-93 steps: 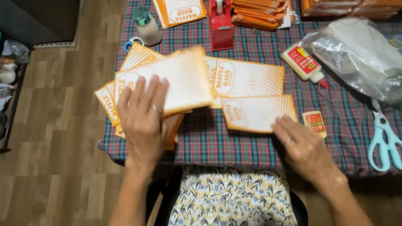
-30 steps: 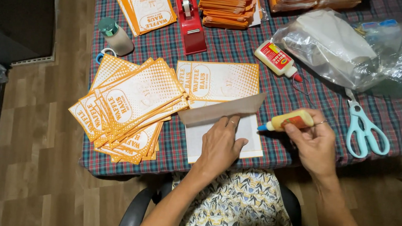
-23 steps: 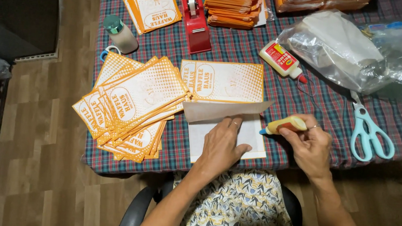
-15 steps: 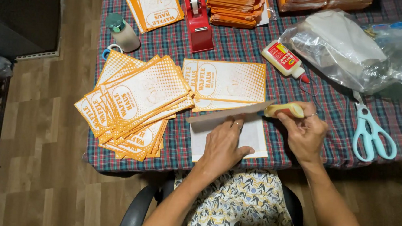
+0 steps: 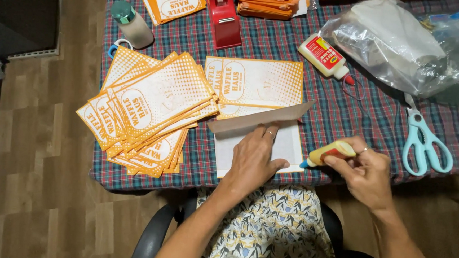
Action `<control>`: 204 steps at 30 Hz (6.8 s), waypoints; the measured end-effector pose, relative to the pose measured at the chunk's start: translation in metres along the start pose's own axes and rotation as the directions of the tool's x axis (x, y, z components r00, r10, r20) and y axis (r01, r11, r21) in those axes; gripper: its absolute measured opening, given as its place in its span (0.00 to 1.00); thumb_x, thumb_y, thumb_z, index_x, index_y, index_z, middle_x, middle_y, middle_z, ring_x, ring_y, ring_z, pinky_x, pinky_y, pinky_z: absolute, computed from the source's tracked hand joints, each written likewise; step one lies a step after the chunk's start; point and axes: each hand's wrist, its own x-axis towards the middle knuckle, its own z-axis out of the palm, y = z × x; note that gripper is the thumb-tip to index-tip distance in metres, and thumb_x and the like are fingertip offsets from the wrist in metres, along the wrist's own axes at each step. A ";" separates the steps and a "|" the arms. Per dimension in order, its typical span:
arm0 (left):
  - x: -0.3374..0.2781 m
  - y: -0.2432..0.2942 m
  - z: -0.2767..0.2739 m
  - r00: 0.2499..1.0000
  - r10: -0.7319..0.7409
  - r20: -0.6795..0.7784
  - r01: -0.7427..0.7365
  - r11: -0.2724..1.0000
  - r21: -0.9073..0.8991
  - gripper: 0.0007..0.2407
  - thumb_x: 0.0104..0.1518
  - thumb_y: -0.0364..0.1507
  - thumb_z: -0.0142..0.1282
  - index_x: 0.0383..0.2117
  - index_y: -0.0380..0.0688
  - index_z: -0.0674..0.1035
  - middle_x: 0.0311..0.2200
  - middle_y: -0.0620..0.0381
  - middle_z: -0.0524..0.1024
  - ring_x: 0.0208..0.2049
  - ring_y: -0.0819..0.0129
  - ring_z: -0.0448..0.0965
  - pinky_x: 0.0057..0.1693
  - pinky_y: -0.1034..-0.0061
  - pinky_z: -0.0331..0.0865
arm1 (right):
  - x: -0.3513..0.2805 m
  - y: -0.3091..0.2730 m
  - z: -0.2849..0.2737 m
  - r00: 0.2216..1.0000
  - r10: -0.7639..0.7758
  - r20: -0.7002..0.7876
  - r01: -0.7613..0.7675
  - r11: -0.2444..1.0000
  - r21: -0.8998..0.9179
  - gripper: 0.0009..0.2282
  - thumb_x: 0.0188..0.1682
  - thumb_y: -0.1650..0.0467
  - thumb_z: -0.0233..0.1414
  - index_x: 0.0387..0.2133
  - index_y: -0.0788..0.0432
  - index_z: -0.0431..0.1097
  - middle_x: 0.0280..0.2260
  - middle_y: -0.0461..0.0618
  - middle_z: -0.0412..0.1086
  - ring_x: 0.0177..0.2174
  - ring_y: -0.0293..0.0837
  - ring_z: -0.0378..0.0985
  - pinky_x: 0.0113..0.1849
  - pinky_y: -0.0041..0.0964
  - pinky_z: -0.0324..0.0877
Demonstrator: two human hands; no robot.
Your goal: Applying glue to the edges of paper bags and folding them to assemble or seal them.
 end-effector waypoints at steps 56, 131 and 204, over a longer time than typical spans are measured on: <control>-0.107 -0.071 0.000 0.831 0.392 -0.395 -0.352 0.920 0.172 0.24 0.40 0.08 0.69 0.48 0.31 0.79 0.50 0.41 0.79 0.56 0.41 0.75 0.57 0.47 0.70 | -0.005 -0.014 0.026 0.702 -0.608 0.370 0.654 0.757 0.005 0.16 0.47 0.81 0.59 0.49 0.65 0.73 0.53 0.59 0.73 0.58 0.62 0.73 0.59 0.54 0.72; -0.057 -0.044 -0.041 0.783 0.552 -0.288 -0.434 0.816 0.382 0.15 0.63 0.42 0.57 0.39 0.40 0.76 0.37 0.54 0.76 0.37 0.62 0.75 0.46 0.68 0.68 | -0.020 -0.022 0.059 0.693 -0.554 0.462 0.720 0.576 -0.387 0.29 0.35 0.87 0.55 0.55 0.63 0.69 0.53 0.60 0.74 0.54 0.60 0.76 0.48 0.53 0.76; 0.007 0.023 -0.036 0.993 -0.092 0.078 0.096 0.994 -0.043 0.33 0.44 0.31 0.72 0.58 0.28 0.72 0.37 0.32 0.81 0.42 0.29 0.82 0.49 0.36 0.70 | 0.034 -0.002 0.027 0.988 -0.133 -0.077 0.146 0.969 0.201 0.09 0.43 0.85 0.63 0.35 0.72 0.74 0.27 0.64 0.76 0.26 0.45 0.80 0.30 0.36 0.74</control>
